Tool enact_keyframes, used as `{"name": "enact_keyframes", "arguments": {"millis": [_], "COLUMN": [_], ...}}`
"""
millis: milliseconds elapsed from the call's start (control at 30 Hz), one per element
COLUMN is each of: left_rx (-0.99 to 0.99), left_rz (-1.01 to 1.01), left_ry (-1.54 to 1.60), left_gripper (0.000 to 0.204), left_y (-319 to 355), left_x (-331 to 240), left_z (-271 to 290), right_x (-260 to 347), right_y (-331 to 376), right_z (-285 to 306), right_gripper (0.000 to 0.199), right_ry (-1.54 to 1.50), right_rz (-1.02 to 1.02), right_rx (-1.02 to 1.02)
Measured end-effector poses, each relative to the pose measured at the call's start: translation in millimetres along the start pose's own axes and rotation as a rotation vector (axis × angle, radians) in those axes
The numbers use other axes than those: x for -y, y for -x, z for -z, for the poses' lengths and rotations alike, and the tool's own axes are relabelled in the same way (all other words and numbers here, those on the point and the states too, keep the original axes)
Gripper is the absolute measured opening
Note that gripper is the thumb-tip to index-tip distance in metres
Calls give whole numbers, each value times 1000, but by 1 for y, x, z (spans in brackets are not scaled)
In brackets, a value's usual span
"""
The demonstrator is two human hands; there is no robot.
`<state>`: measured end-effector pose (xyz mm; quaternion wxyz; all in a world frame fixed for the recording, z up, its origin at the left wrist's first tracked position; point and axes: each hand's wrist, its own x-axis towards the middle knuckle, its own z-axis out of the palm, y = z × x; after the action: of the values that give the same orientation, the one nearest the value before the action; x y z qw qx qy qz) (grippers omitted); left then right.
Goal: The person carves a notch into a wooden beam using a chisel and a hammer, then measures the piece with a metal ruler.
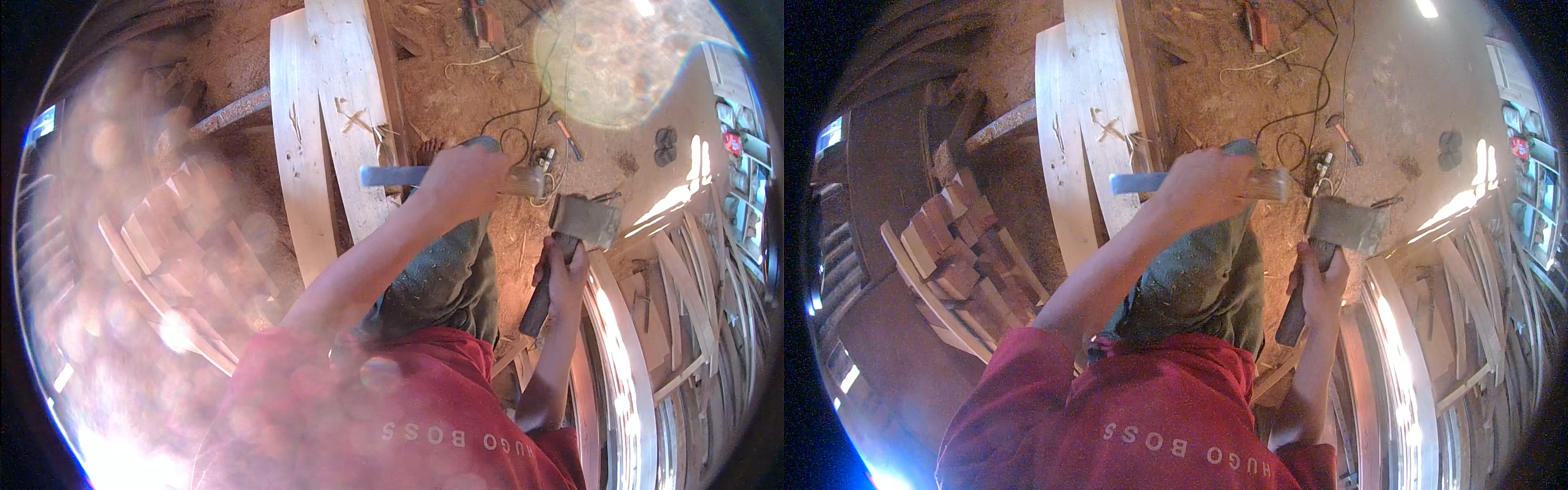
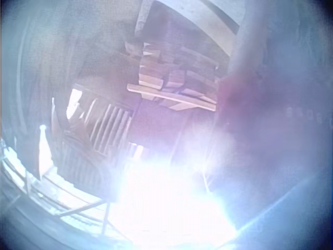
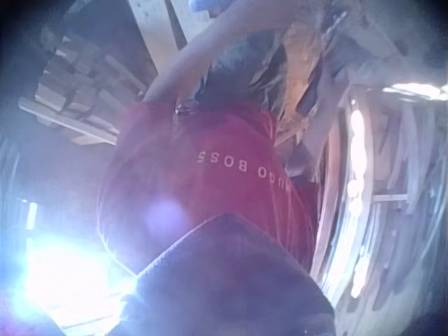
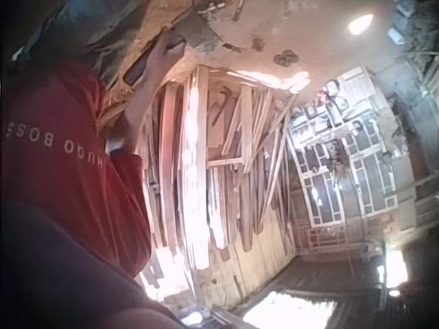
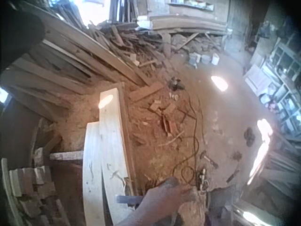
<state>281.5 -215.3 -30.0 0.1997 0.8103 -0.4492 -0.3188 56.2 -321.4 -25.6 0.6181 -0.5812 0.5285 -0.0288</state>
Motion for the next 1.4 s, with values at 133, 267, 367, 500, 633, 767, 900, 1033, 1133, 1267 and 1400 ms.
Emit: {"name": "enact_keyframes", "arguments": {"millis": [133,267,367,500,633,767,900,1033,1133,1267,1400], "left_rx": [-265,-445,-374,-383,-358,-460,-1066,-1031,-979,-1038,-1080], "left_rz": [295,615,646,644,616,778,519,386,-12,-196,-154], "left_ry": [-32,-151,-142,-102,-121,-99,-310,466,1047,960,1096], "left_gripper": [47,60,49,46,34,25,22,32,19,47,39], "left_y": [29,40,29,31,37,78,143,145,118,83,42], "left_x": [56,111,119,126,136,172,209,173,144,95,104], "left_z": [15,19,16,14,12,46,80,110,117,125,107], "right_x": [-18,-28,-25,-20,-24,-26,-37,-41,-29,-11,-6], "right_y": [20,35,46,61,71,81,89,90,96,101,105], "right_z": [-2,-12,-26,-38,-41,-41,-36,-36,-42,-49,-58], "right_gripper": [19,17,18,19,19,19,20,21,20,20,21], "right_ry": [-11,-54,-94,-37,6,-12,-40,-3,4,60,63], "right_rz": [-56,-76,-92,-17,-7,2,-12,-4,-8,1,64], "right_rx": [-30,33,74,109,109,75,76,55,52,11,38]}}
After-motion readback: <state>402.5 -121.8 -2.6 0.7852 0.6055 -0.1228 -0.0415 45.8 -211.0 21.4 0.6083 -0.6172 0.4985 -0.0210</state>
